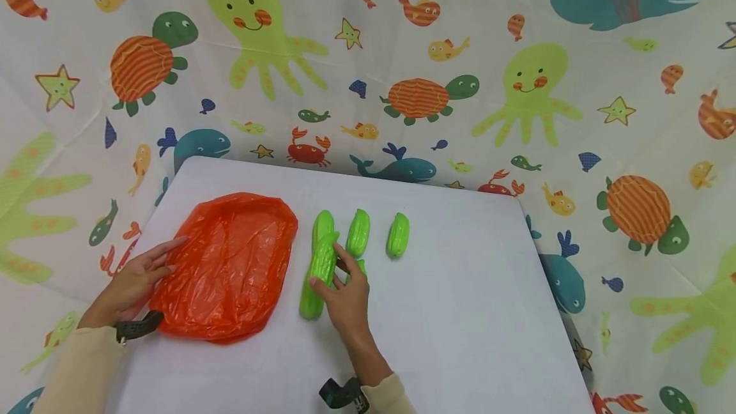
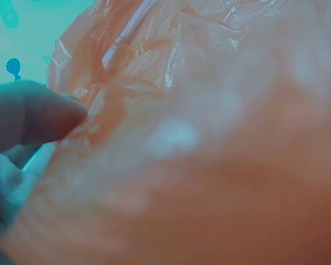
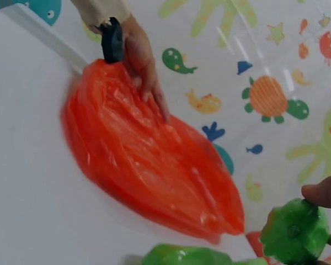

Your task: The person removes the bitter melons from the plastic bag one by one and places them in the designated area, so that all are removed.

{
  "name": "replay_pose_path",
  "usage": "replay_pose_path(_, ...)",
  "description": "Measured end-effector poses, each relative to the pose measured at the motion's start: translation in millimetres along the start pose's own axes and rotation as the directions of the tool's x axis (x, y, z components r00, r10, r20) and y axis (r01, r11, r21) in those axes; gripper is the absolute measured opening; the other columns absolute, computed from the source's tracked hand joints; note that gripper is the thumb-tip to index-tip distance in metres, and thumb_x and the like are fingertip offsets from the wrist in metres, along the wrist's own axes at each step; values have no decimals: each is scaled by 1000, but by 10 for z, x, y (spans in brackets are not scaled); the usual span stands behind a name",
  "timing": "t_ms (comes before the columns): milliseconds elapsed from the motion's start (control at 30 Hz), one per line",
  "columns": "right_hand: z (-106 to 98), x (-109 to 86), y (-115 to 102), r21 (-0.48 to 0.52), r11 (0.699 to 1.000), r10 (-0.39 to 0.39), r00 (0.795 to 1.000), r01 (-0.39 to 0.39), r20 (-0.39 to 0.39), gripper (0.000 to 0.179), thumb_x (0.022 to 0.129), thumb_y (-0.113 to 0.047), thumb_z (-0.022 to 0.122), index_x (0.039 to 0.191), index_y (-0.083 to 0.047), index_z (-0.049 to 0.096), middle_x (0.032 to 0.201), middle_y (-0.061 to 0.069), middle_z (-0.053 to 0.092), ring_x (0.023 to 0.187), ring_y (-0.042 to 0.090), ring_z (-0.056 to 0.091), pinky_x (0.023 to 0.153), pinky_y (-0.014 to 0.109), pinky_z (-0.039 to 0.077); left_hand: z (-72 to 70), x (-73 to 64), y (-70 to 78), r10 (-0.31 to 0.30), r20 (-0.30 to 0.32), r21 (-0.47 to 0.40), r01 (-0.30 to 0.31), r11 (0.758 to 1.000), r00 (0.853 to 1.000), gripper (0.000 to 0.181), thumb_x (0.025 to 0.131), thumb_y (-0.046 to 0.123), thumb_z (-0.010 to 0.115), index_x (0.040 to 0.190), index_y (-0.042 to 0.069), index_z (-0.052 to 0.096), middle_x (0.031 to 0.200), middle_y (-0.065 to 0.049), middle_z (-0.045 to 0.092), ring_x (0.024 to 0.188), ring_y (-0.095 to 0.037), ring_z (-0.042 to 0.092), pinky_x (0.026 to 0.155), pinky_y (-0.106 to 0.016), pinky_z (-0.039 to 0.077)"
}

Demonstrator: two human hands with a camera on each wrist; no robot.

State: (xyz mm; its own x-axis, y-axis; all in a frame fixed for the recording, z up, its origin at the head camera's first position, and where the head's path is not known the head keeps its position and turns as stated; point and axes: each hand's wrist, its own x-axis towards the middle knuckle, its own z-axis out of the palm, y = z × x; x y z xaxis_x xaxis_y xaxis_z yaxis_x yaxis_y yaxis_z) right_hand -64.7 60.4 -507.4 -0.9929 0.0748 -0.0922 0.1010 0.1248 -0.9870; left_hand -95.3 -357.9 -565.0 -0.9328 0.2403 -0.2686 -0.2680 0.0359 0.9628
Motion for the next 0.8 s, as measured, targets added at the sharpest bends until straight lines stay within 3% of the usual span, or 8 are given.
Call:
replay_pose_path(433, -333, 61, 100, -17, 1000, 16, 996, -17, -85, 75, 86, -11, 88, 152, -27, 58, 148, 6, 60, 139, 28, 56, 116, 50, 50, 1, -4, 24, -18, 9, 17, 17, 1000, 1000, 66, 111, 12, 55, 170, 23, 28, 135, 32, 55, 110, 3, 67, 86, -29, 65)
replay_pose_path(800, -573, 42, 161, -37, 999, 28, 993, -32, -112, 78, 85, -6, 87, 154, -26, 56, 150, 8, 58, 145, 30, 53, 118, 48, 49, 10, 1, 10, -18, -14, 58, 18, 998, 1000, 65, 111, 13, 56, 170, 25, 30, 134, 33, 52, 109, 6, 65, 85, -27, 65)
